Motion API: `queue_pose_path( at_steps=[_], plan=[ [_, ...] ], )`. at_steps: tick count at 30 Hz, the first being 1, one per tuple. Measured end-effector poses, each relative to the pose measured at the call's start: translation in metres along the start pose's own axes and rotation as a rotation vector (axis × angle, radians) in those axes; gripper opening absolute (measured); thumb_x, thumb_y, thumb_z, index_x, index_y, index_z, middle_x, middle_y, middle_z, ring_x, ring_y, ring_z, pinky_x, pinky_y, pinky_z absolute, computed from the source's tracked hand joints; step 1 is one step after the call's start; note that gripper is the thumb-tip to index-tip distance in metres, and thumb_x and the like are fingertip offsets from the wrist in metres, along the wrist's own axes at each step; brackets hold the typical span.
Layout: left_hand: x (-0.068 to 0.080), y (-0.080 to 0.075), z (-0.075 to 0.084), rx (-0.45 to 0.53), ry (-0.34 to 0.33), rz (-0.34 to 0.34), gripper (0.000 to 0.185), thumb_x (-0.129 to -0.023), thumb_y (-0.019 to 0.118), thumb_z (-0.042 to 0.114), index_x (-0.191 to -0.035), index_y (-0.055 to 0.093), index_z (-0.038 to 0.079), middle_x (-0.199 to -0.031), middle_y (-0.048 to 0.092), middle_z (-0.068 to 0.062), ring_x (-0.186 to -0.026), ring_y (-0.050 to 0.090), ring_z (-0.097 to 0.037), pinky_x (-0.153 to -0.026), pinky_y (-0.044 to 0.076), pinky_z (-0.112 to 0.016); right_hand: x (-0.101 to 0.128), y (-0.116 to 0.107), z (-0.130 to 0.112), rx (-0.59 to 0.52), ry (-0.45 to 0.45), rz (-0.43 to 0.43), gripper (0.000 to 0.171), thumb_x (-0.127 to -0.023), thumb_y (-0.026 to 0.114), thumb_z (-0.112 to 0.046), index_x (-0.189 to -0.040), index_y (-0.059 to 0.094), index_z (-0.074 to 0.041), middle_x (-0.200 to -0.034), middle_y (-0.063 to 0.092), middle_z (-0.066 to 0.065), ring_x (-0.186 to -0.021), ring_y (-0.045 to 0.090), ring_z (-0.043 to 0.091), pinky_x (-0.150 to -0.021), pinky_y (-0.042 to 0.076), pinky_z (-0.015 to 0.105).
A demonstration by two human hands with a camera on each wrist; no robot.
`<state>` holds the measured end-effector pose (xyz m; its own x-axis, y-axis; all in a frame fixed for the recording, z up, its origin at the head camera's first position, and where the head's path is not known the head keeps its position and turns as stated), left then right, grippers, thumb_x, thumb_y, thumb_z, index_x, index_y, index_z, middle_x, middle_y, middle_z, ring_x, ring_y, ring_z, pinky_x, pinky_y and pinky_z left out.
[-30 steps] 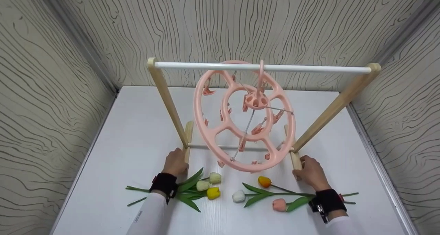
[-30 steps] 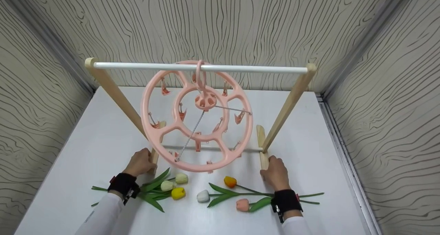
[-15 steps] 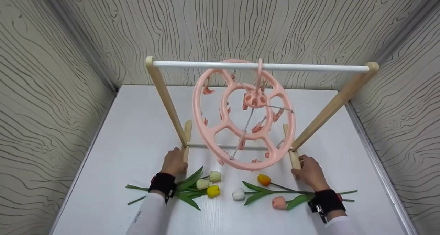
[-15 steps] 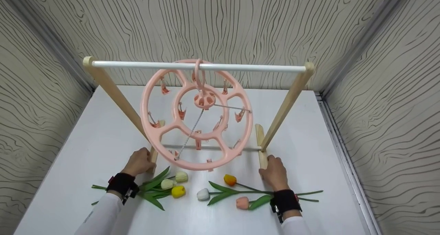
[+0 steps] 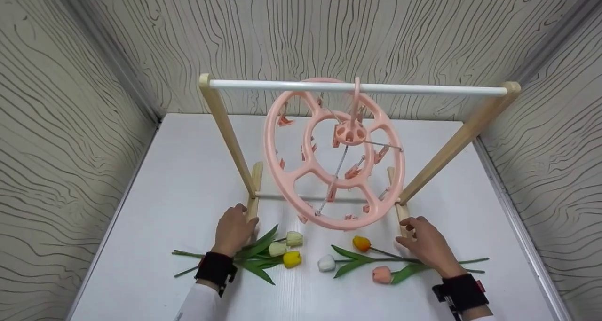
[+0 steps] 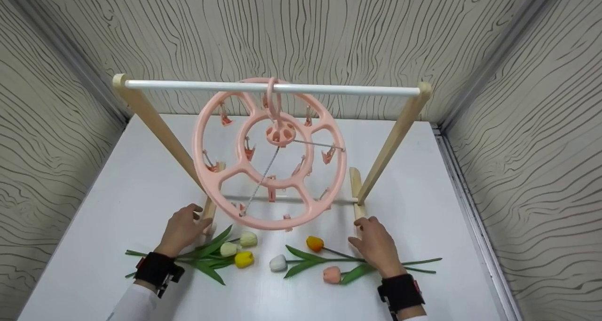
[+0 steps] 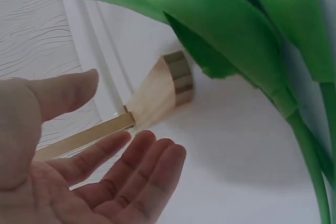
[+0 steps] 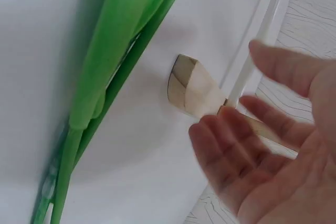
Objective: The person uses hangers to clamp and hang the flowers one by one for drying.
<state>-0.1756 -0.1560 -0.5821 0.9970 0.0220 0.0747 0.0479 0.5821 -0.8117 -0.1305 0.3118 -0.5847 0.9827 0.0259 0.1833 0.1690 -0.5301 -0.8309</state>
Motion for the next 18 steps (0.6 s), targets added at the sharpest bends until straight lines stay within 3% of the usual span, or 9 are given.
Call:
queue_pose_path(
  at_steps=[5, 14, 18],
  plan=[
    [0.016, -0.001, 0.010, 0.084, 0.041, 0.022, 0.034, -0.096, 0.078, 0.023, -0.117, 0.070, -0.003, -0.101, 0.072, -0.017, -0.085, 0.068, -0.025, -0.072, 0.059, -0.040, 0.011, 0.009, -0.006, -0.004, -0.017, -0.114, 0.032, -0.089, 0.085, -0.020, -0.116, 0.073, -0.007, -0.103, 0.069, 0.004, -0.091, 0.060, 0.016, -0.074, 0.051, 0.027],
    [0.054, 0.013, 0.032, 0.202, 0.254, 0.016, 0.023, -0.098, 0.076, 0.021, -0.116, 0.071, 0.008, -0.106, 0.073, -0.008, -0.091, 0.067, -0.020, -0.078, 0.059, -0.028, 0.019, 0.027, -0.005, 0.042, -0.032, -0.148, 0.013, -0.088, 0.085, -0.015, -0.099, 0.079, -0.016, -0.090, 0.067, -0.005, -0.079, 0.054, 0.011, -0.066, 0.044, 0.021],
    [0.062, 0.021, 0.039, 0.223, 0.274, 0.002, 0.018, -0.098, 0.076, 0.020, -0.114, 0.071, 0.012, -0.103, 0.072, -0.004, -0.088, 0.065, -0.017, -0.076, 0.056, -0.024, 0.020, 0.032, -0.001, 0.043, -0.029, -0.169, 0.009, -0.089, 0.083, -0.012, -0.096, 0.080, -0.015, -0.086, 0.065, -0.004, -0.076, 0.053, 0.011, -0.065, 0.044, 0.021]
  ],
)
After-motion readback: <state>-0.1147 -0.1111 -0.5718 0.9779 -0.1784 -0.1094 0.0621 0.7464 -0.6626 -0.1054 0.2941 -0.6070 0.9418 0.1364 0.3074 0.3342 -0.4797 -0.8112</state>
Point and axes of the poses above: each hand's wrist, its own x-axis away from the middle knuckle, its own y-axis out of the palm, z = x × y, the point moved 4 cm from there along -x, towards the middle knuckle
